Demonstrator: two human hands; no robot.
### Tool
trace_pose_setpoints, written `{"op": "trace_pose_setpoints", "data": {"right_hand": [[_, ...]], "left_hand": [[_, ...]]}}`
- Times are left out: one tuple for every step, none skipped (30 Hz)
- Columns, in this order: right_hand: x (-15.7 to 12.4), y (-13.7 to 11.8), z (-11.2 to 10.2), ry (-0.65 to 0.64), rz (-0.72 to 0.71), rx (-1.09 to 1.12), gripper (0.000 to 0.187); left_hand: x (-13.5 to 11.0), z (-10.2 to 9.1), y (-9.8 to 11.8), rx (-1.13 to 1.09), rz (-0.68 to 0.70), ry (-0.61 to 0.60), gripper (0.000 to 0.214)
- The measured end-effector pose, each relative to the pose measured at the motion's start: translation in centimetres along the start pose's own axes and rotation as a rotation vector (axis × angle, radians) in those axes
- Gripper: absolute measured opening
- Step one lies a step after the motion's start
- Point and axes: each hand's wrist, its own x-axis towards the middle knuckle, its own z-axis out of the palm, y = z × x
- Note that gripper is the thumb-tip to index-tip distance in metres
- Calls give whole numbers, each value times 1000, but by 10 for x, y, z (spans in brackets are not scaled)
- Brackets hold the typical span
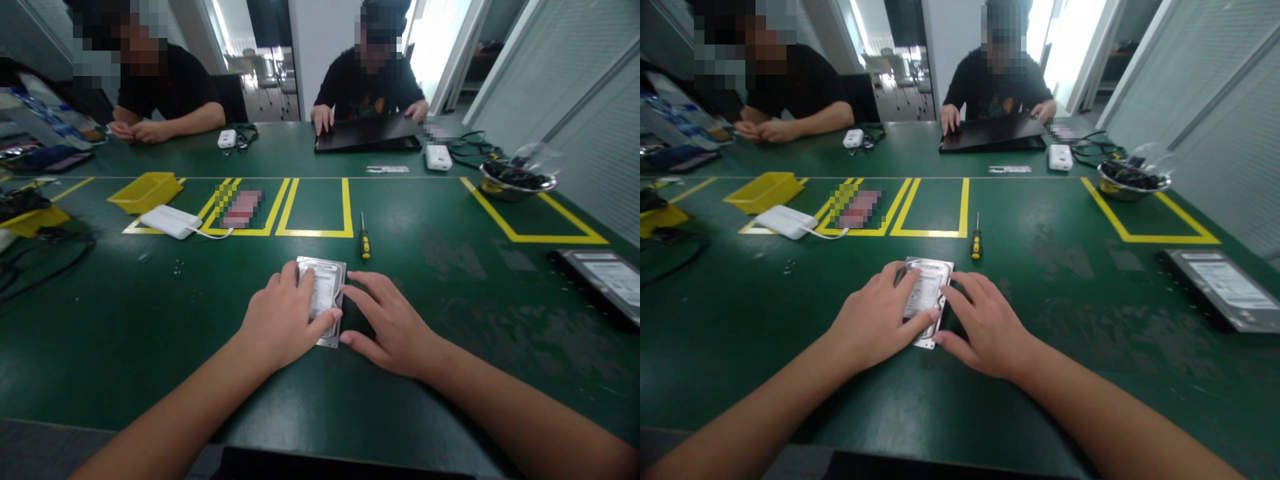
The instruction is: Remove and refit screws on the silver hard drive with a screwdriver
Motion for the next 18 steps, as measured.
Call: {"op": "trace_pose_setpoints", "data": {"right_hand": [[-1, -1, 1, -28, -32, -15, 69], [-1, -1, 2, -67, -60, -29, 78], [-1, -2, 3, -112, -79, -39, 83], [-1, -3, 5, -155, -92, -46, 87], [-1, -4, 6, -191, -99, -50, 89], [-1, -5, 8, -219, -99, -52, 89], [-1, -6, 9, -243, -97, -54, 88], [0, -7, 10, -262, -92, -56, 87], [1, -8, 10, -275, -86, -59, 85], [1, -8, 11, -284, -81, -64, 83], [2, -9, 11, -286, -76, -69, 81], [3, -9, 11, -283, -73, -73, 80], [3, -10, 11, -277, -69, -78, 78], [4, -10, 10, -271, -66, -81, 77], [4, -11, 10, -266, -66, -82, 76], [4, -11, 10, -264, -66, -82, 74], [5, -11, 9, -266, -68, -82, 73], [5, -12, 8, -270, -68, -80, 72]], "left_hand": [[-1, 0, -3, -18, 21, 1, 65], [-3, 1, -6, -39, 43, 5, 64], [-4, 2, -10, -65, 69, 11, 61], [-5, 3, -14, -95, 97, 19, 59], [-6, 4, -18, -126, 124, 30, 57], [-7, 5, -22, -157, 145, 44, 54], [-8, 7, -25, -184, 159, 58, 52], [-10, 8, -28, -206, 165, 74, 49], [-12, 9, -31, -224, 168, 84, 47], [-14, 10, -34, -239, 172, 91, 45], [-15, 10, -36, -251, 178, 97, 43], [-17, 11, -38, -266, 185, 99, 42], [-19, 11, -41, -287, 192, 104, 42], [-20, 10, -44, -315, 196, 107, 41], [-21, 10, -47, -358, 196, 104, 40], [-23, 9, -51, -410, 193, 96, 40], [-24, 8, -57, -466, 190, 73, 39], [-25, 6, -63, -516, 184, 44, 39]]}}
